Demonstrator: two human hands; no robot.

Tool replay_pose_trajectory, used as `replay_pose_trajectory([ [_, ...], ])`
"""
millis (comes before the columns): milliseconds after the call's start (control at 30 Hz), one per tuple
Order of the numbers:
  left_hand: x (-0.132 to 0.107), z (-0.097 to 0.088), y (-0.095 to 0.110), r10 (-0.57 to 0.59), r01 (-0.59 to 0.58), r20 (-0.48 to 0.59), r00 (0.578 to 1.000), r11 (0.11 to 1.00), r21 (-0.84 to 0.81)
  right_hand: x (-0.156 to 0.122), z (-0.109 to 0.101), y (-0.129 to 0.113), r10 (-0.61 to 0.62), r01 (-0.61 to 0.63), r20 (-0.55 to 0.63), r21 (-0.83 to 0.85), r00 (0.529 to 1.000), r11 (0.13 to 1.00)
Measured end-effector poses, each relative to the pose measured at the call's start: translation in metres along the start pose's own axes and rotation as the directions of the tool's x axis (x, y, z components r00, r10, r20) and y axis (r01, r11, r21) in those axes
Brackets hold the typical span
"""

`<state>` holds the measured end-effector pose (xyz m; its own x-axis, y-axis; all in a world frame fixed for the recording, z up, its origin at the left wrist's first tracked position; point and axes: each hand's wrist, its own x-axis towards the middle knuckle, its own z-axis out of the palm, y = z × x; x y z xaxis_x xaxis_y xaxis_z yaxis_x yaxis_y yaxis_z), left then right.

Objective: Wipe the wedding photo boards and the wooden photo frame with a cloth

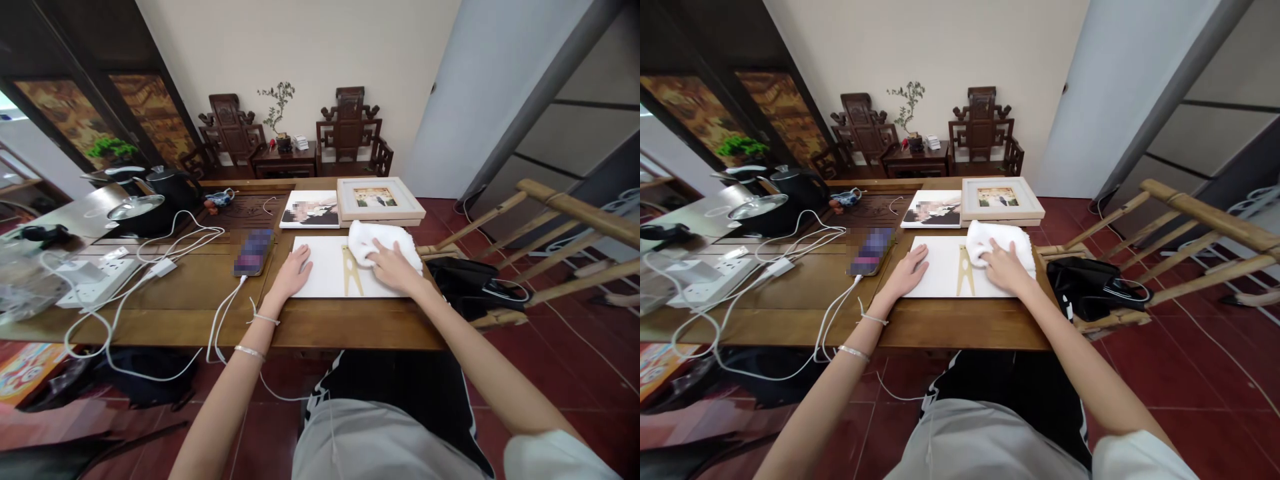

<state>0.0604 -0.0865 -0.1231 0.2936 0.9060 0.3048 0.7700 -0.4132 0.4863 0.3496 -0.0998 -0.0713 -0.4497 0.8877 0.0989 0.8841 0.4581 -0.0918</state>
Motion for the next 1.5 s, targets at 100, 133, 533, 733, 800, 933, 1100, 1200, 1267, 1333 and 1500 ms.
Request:
replay_pose_trajectory([
  [100, 0.000, 0.000, 0.000, -0.001, 0.001, 0.002, 1.000, 1.000, 0.000, -0.039, 0.006, -0.008, -0.085, 0.086, 0.009, -0.065, 0.996, 0.994],
  [133, 0.000, 0.000, 0.000, -0.001, 0.001, 0.003, 1.000, 1.000, 0.002, -0.052, 0.006, -0.012, -0.105, 0.105, 0.012, -0.058, 0.994, 0.993],
  [533, 0.000, 0.000, 0.001, -0.016, 0.016, 0.009, 1.000, 1.000, 0.015, -0.072, -0.005, -0.005, -0.171, 0.166, 0.047, 0.095, 0.984, 0.982],
  [733, 0.000, -0.001, -0.001, -0.013, 0.013, 0.012, 1.000, 1.000, -0.005, 0.009, 0.003, 0.029, -0.077, 0.075, 0.039, 0.045, 0.996, 0.996],
  [800, 0.000, -0.001, -0.002, -0.013, 0.013, 0.011, 1.000, 1.000, -0.009, 0.026, 0.005, 0.036, -0.057, 0.056, 0.031, 0.031, 0.998, 0.998],
  [933, 0.000, -0.001, -0.003, -0.008, 0.008, 0.004, 1.000, 1.000, -0.015, 0.035, 0.006, 0.040, -0.030, 0.029, 0.009, 0.014, 1.000, 0.999],
  [1100, 0.000, -0.001, -0.003, -0.010, 0.010, 0.004, 1.000, 1.000, -0.014, 0.003, 0.000, 0.034, -0.080, 0.080, -0.004, 0.040, 0.997, 0.996],
  [1200, 0.000, -0.001, -0.001, -0.012, 0.012, 0.011, 1.000, 1.000, -0.007, -0.036, -0.007, 0.024, -0.103, 0.101, 0.011, 0.090, 0.995, 0.991],
  [1267, 0.000, -0.001, -0.001, -0.016, 0.016, 0.011, 1.000, 1.000, -0.003, -0.066, -0.009, 0.017, -0.140, 0.139, 0.005, 0.128, 0.990, 0.982],
  [1333, -0.001, 0.000, -0.001, -0.017, 0.017, 0.007, 1.000, 1.000, -0.004, -0.091, -0.009, 0.013, -0.199, 0.197, -0.004, 0.161, 0.980, 0.967],
  [1500, -0.001, 0.002, -0.003, -0.016, 0.016, -0.015, 1.000, 1.000, -0.010, -0.103, -0.003, 0.015, -0.225, 0.226, -0.026, 0.197, 0.974, 0.954],
])
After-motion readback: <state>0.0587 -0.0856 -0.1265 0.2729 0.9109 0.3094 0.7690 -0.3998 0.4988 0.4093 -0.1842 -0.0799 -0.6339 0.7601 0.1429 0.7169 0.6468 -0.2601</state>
